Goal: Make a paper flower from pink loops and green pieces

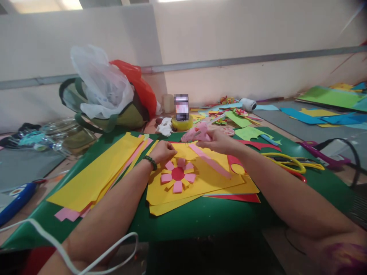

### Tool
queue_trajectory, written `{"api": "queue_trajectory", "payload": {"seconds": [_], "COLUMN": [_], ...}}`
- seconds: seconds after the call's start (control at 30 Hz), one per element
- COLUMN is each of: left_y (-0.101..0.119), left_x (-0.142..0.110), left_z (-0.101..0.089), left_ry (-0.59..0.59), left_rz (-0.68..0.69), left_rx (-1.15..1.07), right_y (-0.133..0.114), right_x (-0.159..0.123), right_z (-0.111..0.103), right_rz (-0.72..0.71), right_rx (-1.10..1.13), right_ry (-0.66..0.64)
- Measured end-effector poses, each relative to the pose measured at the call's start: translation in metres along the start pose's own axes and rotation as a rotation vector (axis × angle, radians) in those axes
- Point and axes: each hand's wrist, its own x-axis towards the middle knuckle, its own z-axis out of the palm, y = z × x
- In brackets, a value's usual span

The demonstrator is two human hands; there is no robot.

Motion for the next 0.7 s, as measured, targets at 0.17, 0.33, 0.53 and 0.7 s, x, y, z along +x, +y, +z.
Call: {"api": "queue_trajectory", "payload": {"seconds": [0.17, 0.33, 0.53, 0.7], "left_y": [-0.003, -0.006, -0.006, -0.004], "left_x": [0.002, 0.005, 0.005, 0.003], "left_z": [-0.001, -0.001, 0.0, -0.001], "left_ry": [-0.024, -0.038, -0.035, -0.046], "left_rz": [0.005, 0.009, 0.001, -0.001], "left_rx": [-0.017, -0.038, -0.06, -0.063], "right_y": [-0.008, -0.012, -0.011, -0.015], "right_x": [-0.002, 0.0, 0.003, 0.001], "right_z": [0.011, 0.016, 0.02, 0.017], "right_rz": [0.092, 0.158, 0.169, 0.178], "right_rx": [-0.235, -0.358, -0.372, -0.389], "right_ry": [-0.07, -0.099, -0.122, -0.144]}}
